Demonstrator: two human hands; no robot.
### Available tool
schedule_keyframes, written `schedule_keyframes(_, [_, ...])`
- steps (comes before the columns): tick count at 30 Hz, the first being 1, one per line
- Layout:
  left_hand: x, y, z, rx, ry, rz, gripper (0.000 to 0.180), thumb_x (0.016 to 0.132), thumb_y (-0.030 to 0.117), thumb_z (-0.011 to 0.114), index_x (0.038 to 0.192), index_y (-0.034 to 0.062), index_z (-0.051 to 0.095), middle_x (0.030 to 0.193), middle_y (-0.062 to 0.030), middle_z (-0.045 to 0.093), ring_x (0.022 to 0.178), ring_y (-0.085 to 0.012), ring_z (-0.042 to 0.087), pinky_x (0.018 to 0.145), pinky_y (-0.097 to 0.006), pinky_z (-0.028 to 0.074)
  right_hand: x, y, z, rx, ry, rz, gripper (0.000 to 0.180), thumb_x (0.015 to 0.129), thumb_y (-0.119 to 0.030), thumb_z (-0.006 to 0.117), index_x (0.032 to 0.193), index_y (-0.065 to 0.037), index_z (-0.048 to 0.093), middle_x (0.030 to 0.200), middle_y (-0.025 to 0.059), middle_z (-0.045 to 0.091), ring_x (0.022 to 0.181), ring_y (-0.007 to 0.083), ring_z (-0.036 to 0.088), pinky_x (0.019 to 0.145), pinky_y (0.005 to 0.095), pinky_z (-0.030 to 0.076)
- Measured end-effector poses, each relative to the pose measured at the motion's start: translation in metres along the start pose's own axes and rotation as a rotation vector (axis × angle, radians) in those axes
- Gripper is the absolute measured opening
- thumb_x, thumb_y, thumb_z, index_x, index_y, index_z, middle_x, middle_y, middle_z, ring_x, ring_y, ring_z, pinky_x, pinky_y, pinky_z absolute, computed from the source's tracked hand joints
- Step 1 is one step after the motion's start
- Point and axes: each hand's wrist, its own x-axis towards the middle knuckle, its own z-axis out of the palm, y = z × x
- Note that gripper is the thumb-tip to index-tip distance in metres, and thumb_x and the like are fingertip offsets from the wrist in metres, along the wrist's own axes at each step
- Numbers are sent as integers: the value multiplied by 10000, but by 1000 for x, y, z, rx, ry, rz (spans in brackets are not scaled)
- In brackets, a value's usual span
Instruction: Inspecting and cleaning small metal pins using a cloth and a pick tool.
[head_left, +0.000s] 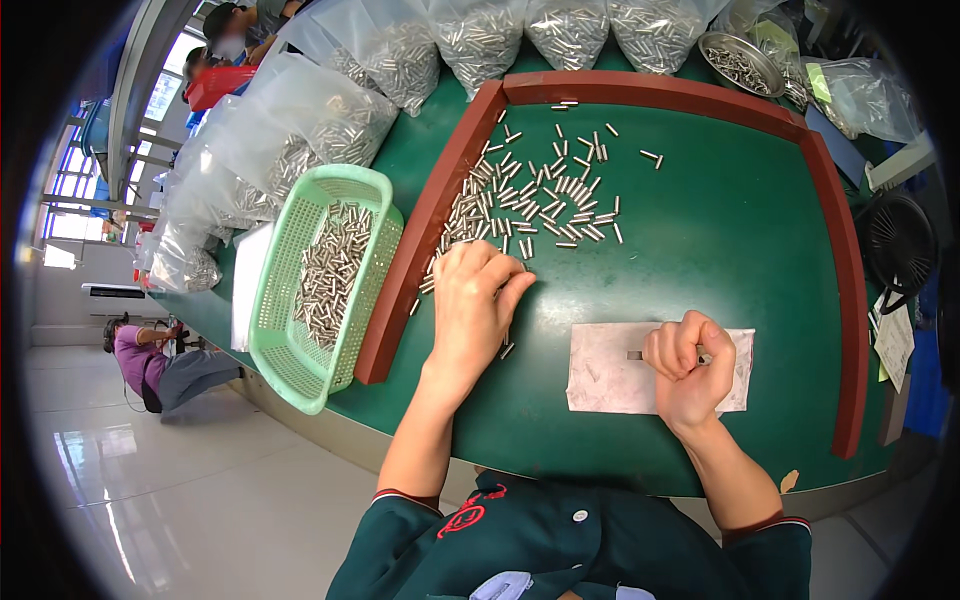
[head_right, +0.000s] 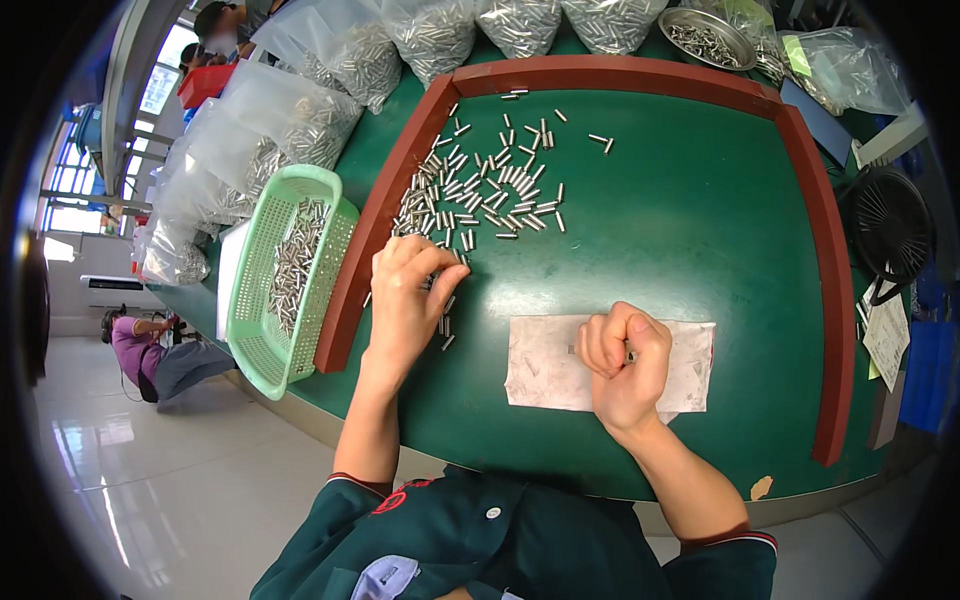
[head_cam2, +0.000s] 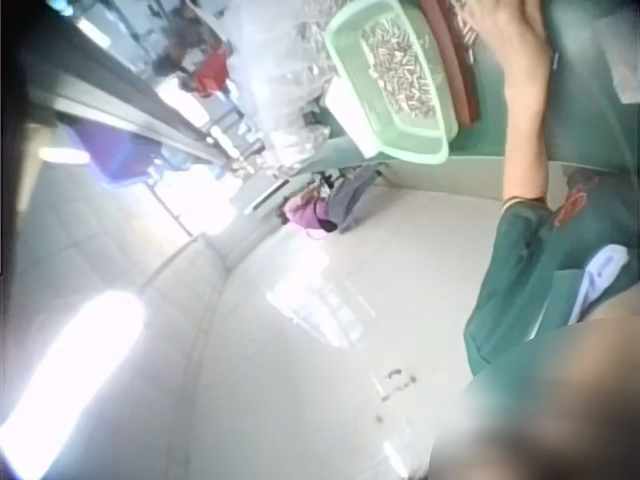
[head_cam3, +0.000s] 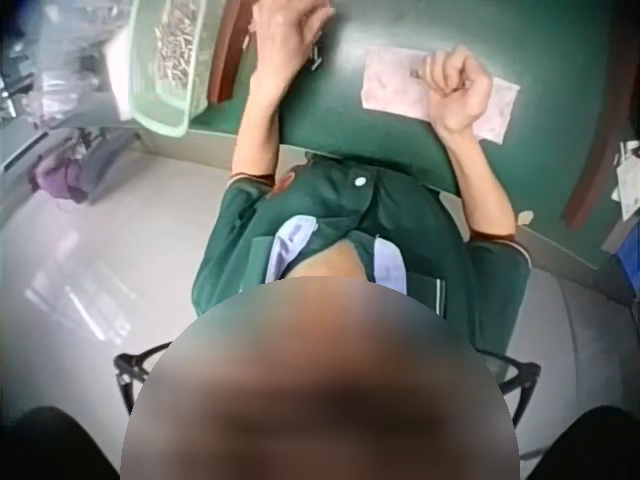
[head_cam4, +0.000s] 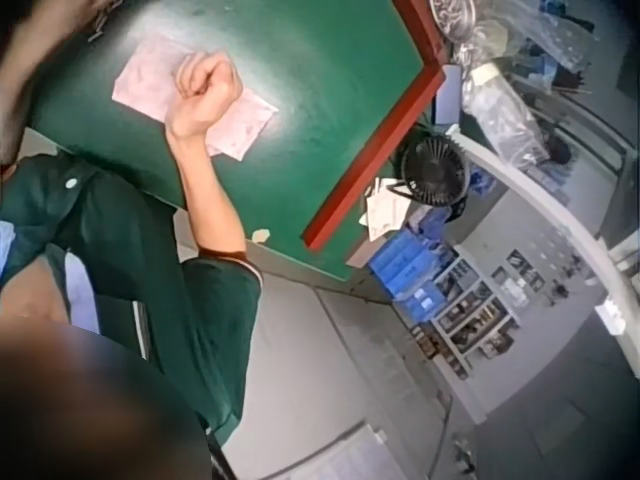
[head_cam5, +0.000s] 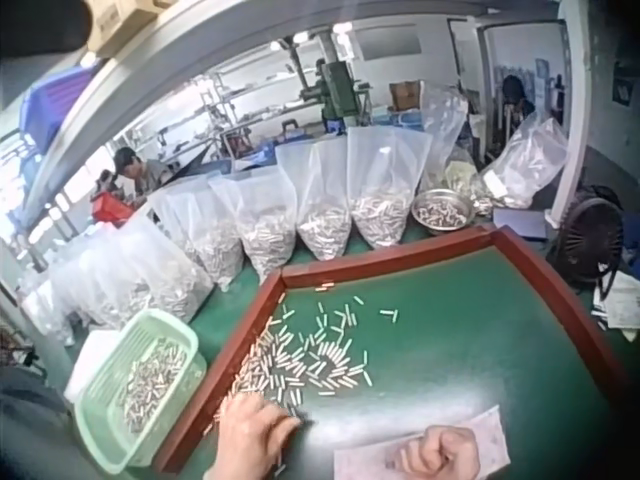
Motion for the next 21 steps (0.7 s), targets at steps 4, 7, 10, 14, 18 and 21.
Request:
schedule_keyframes(4, [-1,-5,9,6,-3,-1,108,647,39,661,722,55,585,709,-48,487,731,-226,461,667,-334,322,0,0,-1,-2,-2,3,344,837,-210,308,518,-84,283,415,-6,250,397,82,174,412,253,171])
schedule_keyframes(7, [0,-2,11,16,-8,-39,134,628,76,688,725,70,595,687,-51,485,703,-227,459,628,-334,324,0,-1,0,5,1,3,342,838,-204,306,518,-84,284,417,-4,255,399,83,179,412,252,174])
schedule_keyframes(10, [1,4,18,34,-29,-12,132,634,59,674,727,45,582,725,-51,477,733,-218,454,664,-334,315,0,-1,0,4,-3,0,341,838,-198,304,518,-83,283,420,-3,259,401,83,181,413,251,174])
schedule_keyframes(14, [-2,2,26,101,17,19,123,633,42,656,726,43,575,724,-55,474,729,-216,450,668,-332,314,-1,0,1,-2,-6,0,336,835,-193,304,518,-83,283,421,-1,259,403,84,182,413,252,175])
schedule_keyframes(18, [-2,3,23,175,3,44,84,655,30,632,714,46,575,682,-57,482,691,-221,465,642,-334,317,-2,-2,1,-14,-10,3,333,832,-188,306,517,-81,282,425,0,257,405,83,181,413,251,176])
schedule_keyframes(21, [-2,5,22,209,-23,55,82,668,22,618,713,46,554,704,-64,480,698,-226,458,638,-337,314,-4,-3,2,-17,-2,-2,335,830,-188,313,516,-79,276,431,2,254,407,83,180,415,252,177])
